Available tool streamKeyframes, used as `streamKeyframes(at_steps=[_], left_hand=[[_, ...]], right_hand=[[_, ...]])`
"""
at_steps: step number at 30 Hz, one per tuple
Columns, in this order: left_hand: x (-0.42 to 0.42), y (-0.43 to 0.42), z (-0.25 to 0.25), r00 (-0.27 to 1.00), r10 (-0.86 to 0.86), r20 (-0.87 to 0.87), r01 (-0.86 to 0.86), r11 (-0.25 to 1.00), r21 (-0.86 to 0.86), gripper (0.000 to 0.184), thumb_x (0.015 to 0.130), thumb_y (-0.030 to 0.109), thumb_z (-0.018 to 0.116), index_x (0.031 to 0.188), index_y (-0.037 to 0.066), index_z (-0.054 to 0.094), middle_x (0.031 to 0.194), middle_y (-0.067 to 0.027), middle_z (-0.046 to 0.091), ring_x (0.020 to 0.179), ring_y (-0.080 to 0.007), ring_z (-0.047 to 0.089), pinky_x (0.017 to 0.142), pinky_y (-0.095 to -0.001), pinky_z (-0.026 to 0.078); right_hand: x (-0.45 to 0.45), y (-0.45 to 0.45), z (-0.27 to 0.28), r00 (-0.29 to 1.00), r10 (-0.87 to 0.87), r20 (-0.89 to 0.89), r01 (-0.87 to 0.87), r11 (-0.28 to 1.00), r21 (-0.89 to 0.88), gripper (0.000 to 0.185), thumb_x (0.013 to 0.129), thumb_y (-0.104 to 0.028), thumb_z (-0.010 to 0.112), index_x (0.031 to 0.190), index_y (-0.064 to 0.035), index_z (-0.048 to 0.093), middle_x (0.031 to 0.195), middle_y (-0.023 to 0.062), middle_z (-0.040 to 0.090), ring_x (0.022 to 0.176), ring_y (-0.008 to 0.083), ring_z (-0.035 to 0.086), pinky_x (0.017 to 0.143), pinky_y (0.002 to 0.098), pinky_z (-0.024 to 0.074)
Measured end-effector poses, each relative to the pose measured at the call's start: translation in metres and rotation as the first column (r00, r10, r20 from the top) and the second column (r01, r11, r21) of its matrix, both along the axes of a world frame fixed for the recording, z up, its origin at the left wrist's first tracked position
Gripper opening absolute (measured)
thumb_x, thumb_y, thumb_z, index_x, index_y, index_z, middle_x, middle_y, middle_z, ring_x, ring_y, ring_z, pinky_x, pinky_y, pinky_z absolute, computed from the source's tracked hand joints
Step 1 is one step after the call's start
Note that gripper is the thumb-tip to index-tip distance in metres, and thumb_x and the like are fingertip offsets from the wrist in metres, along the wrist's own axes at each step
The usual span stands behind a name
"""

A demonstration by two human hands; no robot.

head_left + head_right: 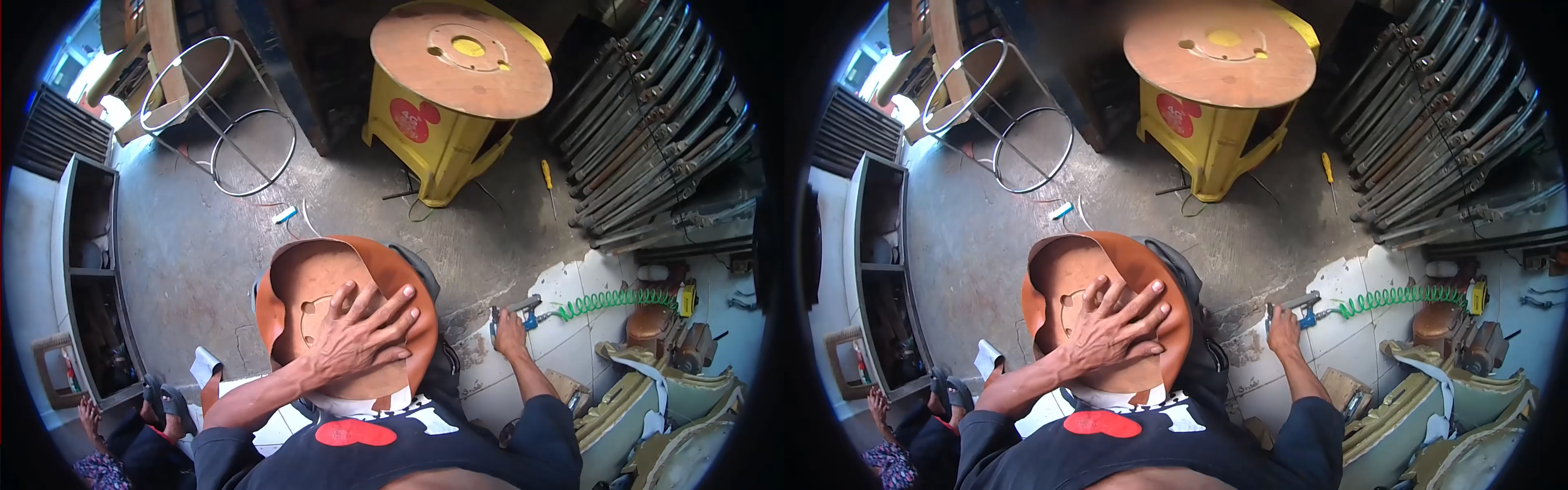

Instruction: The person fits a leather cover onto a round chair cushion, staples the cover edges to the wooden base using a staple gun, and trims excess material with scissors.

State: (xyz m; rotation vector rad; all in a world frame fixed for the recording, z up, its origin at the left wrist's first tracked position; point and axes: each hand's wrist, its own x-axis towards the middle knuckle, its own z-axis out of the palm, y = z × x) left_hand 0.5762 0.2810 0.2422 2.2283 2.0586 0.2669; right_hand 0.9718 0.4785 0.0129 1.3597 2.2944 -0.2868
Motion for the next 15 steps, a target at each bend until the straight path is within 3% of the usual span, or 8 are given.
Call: streamKeyframes(at_steps=[4,6,8,10,12,13,14,15], left_hand=[[-0.008,-0.012,0.004,0.998,-0.057,0.014,0.056,0.998,0.028,0.058,0.096,0.069,0.054,0.150,0.047,0.052,0.168,-0.0032,0.038,0.143,-0.0359,0.040,0.118,-0.0621,0.020],[-0.007,-0.014,0.010,0.995,-0.074,0.073,0.073,0.997,0.015,0.058,0.099,0.065,0.053,0.151,0.040,0.052,0.169,-0.0040,0.035,0.146,-0.0366,0.042,0.119,-0.0624,0.023],[-0.015,-0.013,0.005,0.995,-0.067,0.069,0.063,0.997,0.048,0.058,0.099,0.062,0.055,0.150,0.037,0.053,0.170,-0.0054,0.034,0.147,-0.0380,0.041,0.119,-0.0637,0.024],[-0.013,-0.020,0.001,0.991,-0.077,0.106,0.073,0.996,0.043,0.058,0.098,0.061,0.057,0.150,0.034,0.053,0.170,-0.0063,0.033,0.147,-0.0382,0.041,0.118,-0.0645,0.026],[-0.016,-0.021,-0.002,0.987,-0.074,0.141,0.061,0.994,0.096,0.057,0.098,0.059,0.058,0.148,0.031,0.055,0.170,-0.0068,0.032,0.149,-0.0388,0.040,0.116,-0.0647,0.030],[-0.014,-0.022,-0.001,0.987,-0.083,0.138,0.069,0.992,0.103,0.056,0.098,0.057,0.059,0.147,0.030,0.055,0.170,-0.0070,0.033,0.148,-0.0389,0.040,0.116,-0.0645,0.031],[-0.014,-0.021,-0.001,0.987,-0.098,0.131,0.083,0.990,0.116,0.055,0.098,0.056,0.060,0.146,0.029,0.056,0.169,-0.0072,0.034,0.148,-0.0389,0.040,0.115,-0.0644,0.032],[-0.016,-0.022,0.001,0.987,-0.109,0.114,0.093,0.985,0.143,0.052,0.098,0.053,0.062,0.143,0.028,0.058,0.166,-0.0078,0.038,0.147,-0.0384,0.041,0.114,-0.0638,0.033]], right_hand=[[0.039,0.032,-0.031,0.985,0.158,0.064,-0.149,0.980,-0.128,0.073,0.087,-0.006,0.071,0.150,-0.0092,0.035,0.137,0.0229,0.049,0.130,0.0429,0.055,0.109,0.0560,0.0421],[0.051,0.039,0.006,0.994,0.112,0.019,-0.105,0.970,-0.218,0.073,0.084,-0.001,0.069,0.149,-0.0102,0.037,0.140,0.0233,0.048,0.131,0.0431,0.054,0.108,0.0567,0.0430],[0.062,0.040,0.000,0.996,0.084,-0.005,-0.084,0.985,-0.148,0.077,0.082,0.000,0.070,0.150,-0.0107,0.037,0.135,0.0219,0.053,0.127,0.0437,0.057,0.106,0.0558,0.0437],[0.080,0.038,-0.021,0.952,0.307,0.015,-0.304,0.948,-0.097,0.079,0.079,-0.005,0.077,0.147,-0.0094,0.038,0.128,0.0226,0.059,0.123,0.0447,0.059,0.107,0.0535,0.0449],[0.063,0.044,-0.036,0.968,0.243,0.054,-0.230,0.957,-0.177,0.073,0.079,-0.009,0.078,0.142,-0.0082,0.042,0.123,0.0221,0.064,0.122,0.0442,0.060,0.106,0.0531,0.0468],[0.032,0.041,0.006,0.974,0.221,0.046,-0.197,0.930,-0.310,0.066,0.081,-0.013,0.074,0.139,-0.0081,0.043,0.128,0.0218,0.065,0.125,0.0428,0.059,0.106,0.0522,0.0473],[0.027,0.045,-0.001,0.968,0.243,-0.060,-0.249,0.912,-0.326,0.058,0.082,-0.017,0.072,0.134,-0.0061,0.048,0.125,0.0227,0.068,0.119,0.0431,0.064,0.104,0.0525,0.0495],[0.003,0.042,0.009,0.989,0.104,-0.105,-0.132,0.943,-0.304,0.051,0.082,-0.019,0.071,0.128,-0.0040,0.055,0.118,0.0240,0.071,0.113,0.0447,0.066,0.100,0.0521,0.0515]])
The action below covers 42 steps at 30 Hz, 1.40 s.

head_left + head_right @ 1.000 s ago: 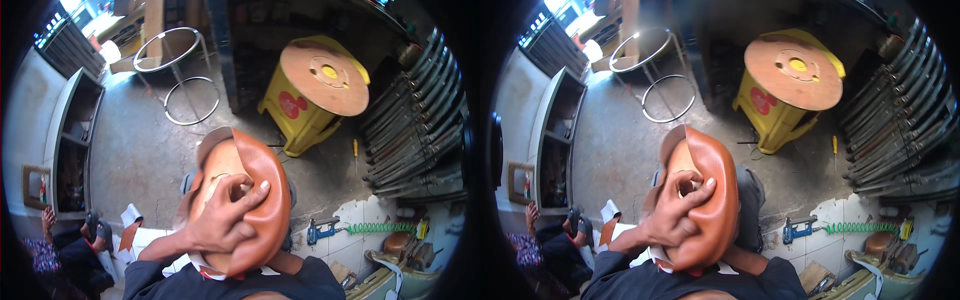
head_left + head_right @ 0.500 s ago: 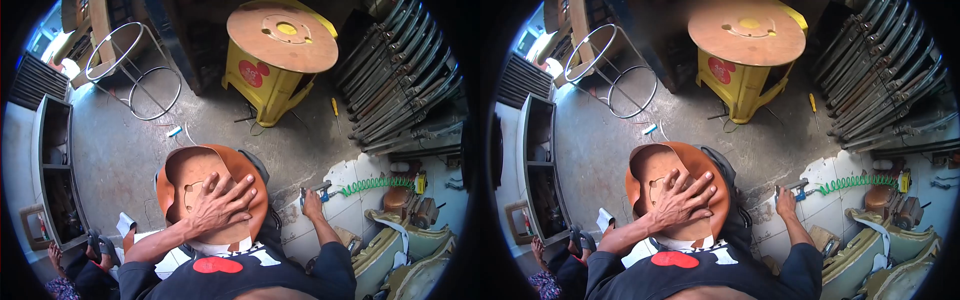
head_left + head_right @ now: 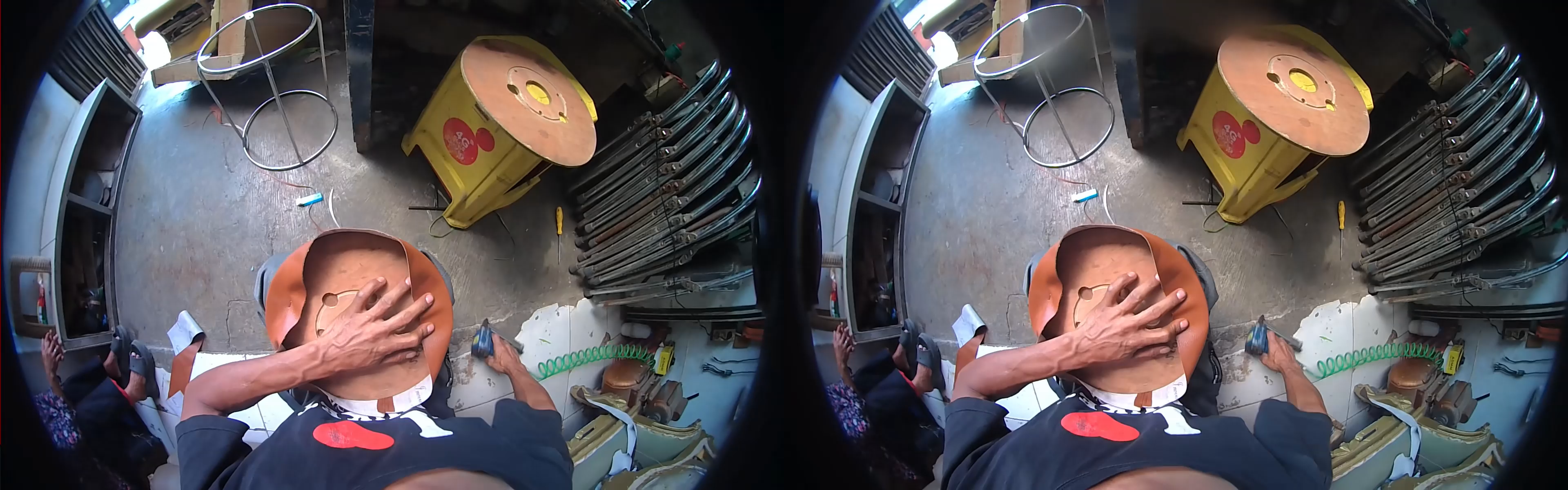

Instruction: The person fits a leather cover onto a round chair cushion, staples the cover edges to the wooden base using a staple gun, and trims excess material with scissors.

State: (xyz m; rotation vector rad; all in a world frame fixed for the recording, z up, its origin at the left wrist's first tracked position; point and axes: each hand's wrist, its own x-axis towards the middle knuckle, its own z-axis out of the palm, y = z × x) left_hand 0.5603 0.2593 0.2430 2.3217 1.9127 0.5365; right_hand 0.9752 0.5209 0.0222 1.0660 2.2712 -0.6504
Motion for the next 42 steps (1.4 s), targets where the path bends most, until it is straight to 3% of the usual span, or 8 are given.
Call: streamKeyframes(at_steps=[3,5,10,14,31,35,37,42], left_hand=[[0.000,0.000,-0.006,0.997,0.001,-0.073,0.000,1.000,0.006,0.054,0.094,0.051,0.066,0.144,0.033,0.057,0.165,-0.0051,0.040,0.143,-0.0376,0.044,0.114,-0.0646,0.031],[-0.001,-0.002,-0.007,0.996,-0.014,-0.087,0.016,1.000,0.015,0.055,0.092,0.050,0.067,0.143,0.032,0.058,0.164,-0.0051,0.042,0.143,-0.0374,0.044,0.114,-0.0648,0.031],[-0.005,0.004,-0.007,0.995,-0.042,-0.093,0.046,0.998,0.050,0.054,0.090,0.046,0.070,0.141,0.030,0.060,0.160,-0.0053,0.046,0.143,-0.0371,0.044,0.113,-0.0653,0.030],[-0.004,0.005,-0.007,0.998,-0.038,-0.052,0.041,0.997,0.071,0.053,0.089,0.045,0.071,0.139,0.030,0.062,0.158,-0.0056,0.048,0.142,-0.0366,0.045,0.114,-0.0650,0.030],[-0.009,0.007,-0.010,0.999,-0.044,-0.029,0.046,0.994,0.098,0.056,0.087,0.041,0.073,0.140,0.028,0.062,0.154,-0.0068,0.052,0.144,-0.0344,0.047,0.115,-0.0631,0.031],[-0.023,-0.002,0.002,0.985,-0.083,0.152,0.066,0.992,0.110,0.053,0.085,0.032,0.077,0.135,0.020,0.067,0.147,-0.0103,0.058,0.142,-0.0357,0.051,0.114,-0.0586,0.039],[-0.036,-0.016,0.010,0.951,0.022,0.309,-0.075,0.984,0.162,0.043,0.083,0.019,0.079,0.126,0.012,0.072,0.139,-0.0146,0.063,0.138,-0.0381,0.055,0.109,-0.0534,0.047],[-0.041,-0.053,0.033,0.782,0.494,0.380,-0.610,0.732,0.304,0.032,0.081,0.001,0.073,0.113,0.005,0.075,0.122,-0.0165,0.069,0.124,-0.0412,0.062,0.103,-0.0510,0.051]], right_hand=[[-0.053,0.008,0.046,0.917,-0.311,-0.249,0.324,0.946,0.010,0.033,0.080,-0.023,0.069,0.103,0.0009,0.073,0.090,0.0235,0.076,0.087,0.0412,0.074,0.084,0.0478,0.0572],[-0.099,-0.006,0.146,0.736,-0.510,-0.446,0.382,0.856,-0.348,0.030,0.078,-0.022,0.073,0.096,0.0020,0.077,0.077,0.0132,0.073,0.072,0.0199,0.068,0.074,0.0376,0.0563],[-0.184,-0.016,0.315,0.602,0.451,-0.659,-0.383,0.887,0.258,0.041,0.063,-0.019,0.088,0.101,-0.0049,0.077,0.085,0.0086,0.076,0.074,0.0271,0.075,0.069,0.0366,0.0594],[-0.212,-0.021,0.341,0.570,0.651,-0.501,-0.580,0.751,0.315,0.050,0.056,-0.022,0.085,0.104,-0.0107,0.076,0.079,0.0040,0.072,0.072,0.0259,0.071,0.063,0.0377,0.0564],[-0.219,-0.027,0.329,0.516,0.701,-0.491,-0.614,0.703,0.358,0.042,0.061,-0.023,0.087,0.099,-0.0091,0.073,0.078,0.0051,0.073,0.073,0.0262,0.072,0.064,0.0388,0.0583],[-0.166,-0.007,0.270,0.585,0.259,-0.769,-0.132,0.965,0.225,0.047,0.070,-0.024,0.088,0.108,-0.0002,0.076,0.086,0.0169,0.075,0.078,0.0341,0.075,0.072,0.0396,0.0583],[-0.127,-0.009,0.209,0.701,0.001,-0.713,0.204,0.958,0.202,0.049,0.074,-0.021,0.083,0.118,-0.0018,0.074,0.094,0.0210,0.075,0.085,0.0412,0.073,0.079,0.0457,0.0577],[-0.041,-0.028,0.041,0.928,-0.281,-0.243,0.338,0.910,0.240,0.071,0.083,-0.019,0.067,0.151,-0.0063,0.050,0.121,0.0290,0.067,0.116,0.0475,0.062,0.103,0.0553,0.0489]])
